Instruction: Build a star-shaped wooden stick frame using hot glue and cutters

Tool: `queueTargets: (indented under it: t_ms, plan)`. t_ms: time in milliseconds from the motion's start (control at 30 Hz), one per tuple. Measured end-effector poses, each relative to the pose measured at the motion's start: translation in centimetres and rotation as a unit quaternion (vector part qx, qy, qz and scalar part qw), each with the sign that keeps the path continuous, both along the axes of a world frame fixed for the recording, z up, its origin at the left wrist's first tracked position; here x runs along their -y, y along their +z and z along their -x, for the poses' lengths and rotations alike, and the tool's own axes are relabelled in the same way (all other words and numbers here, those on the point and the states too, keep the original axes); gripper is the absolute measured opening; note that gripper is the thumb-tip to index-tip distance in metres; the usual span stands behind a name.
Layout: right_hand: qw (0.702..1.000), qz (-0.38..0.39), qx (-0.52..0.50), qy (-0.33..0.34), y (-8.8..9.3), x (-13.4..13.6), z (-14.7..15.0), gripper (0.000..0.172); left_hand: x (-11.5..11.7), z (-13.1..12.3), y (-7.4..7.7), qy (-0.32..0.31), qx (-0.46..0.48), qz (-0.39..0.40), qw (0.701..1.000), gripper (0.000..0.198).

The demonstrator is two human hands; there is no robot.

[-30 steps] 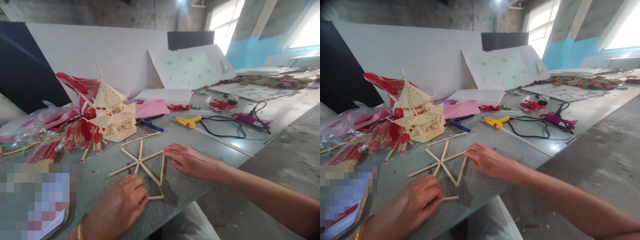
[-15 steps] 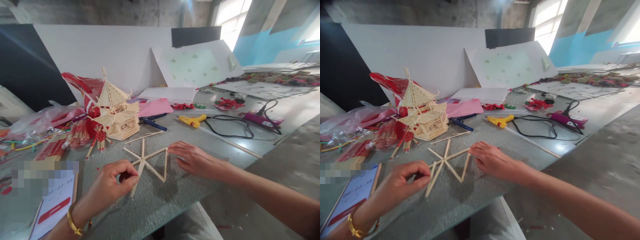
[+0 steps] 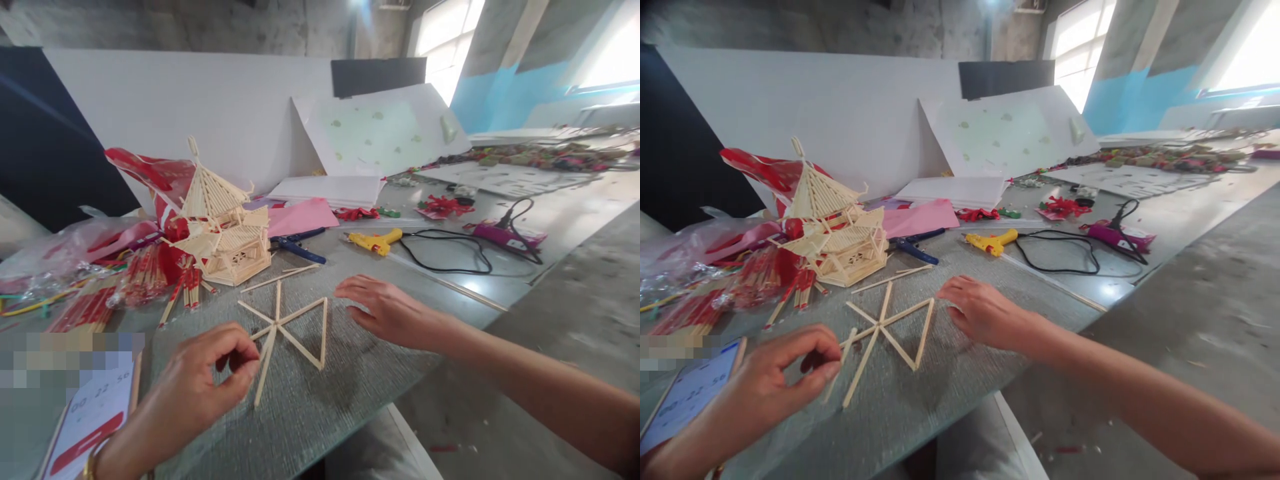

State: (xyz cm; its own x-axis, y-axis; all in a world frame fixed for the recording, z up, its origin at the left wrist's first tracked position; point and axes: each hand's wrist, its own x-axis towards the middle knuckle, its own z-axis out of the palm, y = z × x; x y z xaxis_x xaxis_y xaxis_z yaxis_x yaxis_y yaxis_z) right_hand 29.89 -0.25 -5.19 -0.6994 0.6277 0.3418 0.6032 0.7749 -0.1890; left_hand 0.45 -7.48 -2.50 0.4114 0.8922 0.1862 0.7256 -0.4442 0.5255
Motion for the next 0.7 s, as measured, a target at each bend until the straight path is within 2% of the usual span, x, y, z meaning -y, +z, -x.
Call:
queueTargets:
  t_ms: [100, 233, 300, 367, 500, 700]
  plan:
    - [0.999, 0.034, 0.023, -0.015, -0.2, -0.4, 0.3, 0.027, -0.5, 0.9, 0.2, 0.012, -0.077, 0.050, 0.996, 0.016]
    - [0.997, 0.059, 0.041, -0.037, -0.2, -0.7, 1.0, 0.024, -0.6, 2.1, 0.1, -0.007, -0.191, 0.153, 0.970, 0.014]
    - [0.995, 0.073, 0.043, -0.053, 0.0, -0.8, 1.3, 0.022, -0.7, 2.5, 0.1, 0.004, -0.218, 0.166, 0.962, 0.015]
    - [0.993, 0.085, 0.046, -0.072, 0.2, -0.8, 1.6, 0.020, -0.9, 2.7, 0.1, 0.028, -0.223, 0.137, 0.965, 0.016]
    - [0.990, 0.092, 0.062, -0.088, 0.4, -0.8, 2.4, 0.019, -1.6, 2.8, -0.4, 0.071, -0.199, 0.021, 0.977, 0.022]
    - [0.991, 0.071, 0.082, -0.076, 0.6, -1.1, 2.7, 0.021, -2.5, 3.1, -2.3, 0.038, -0.183, -0.049, 0.981, 0.023]
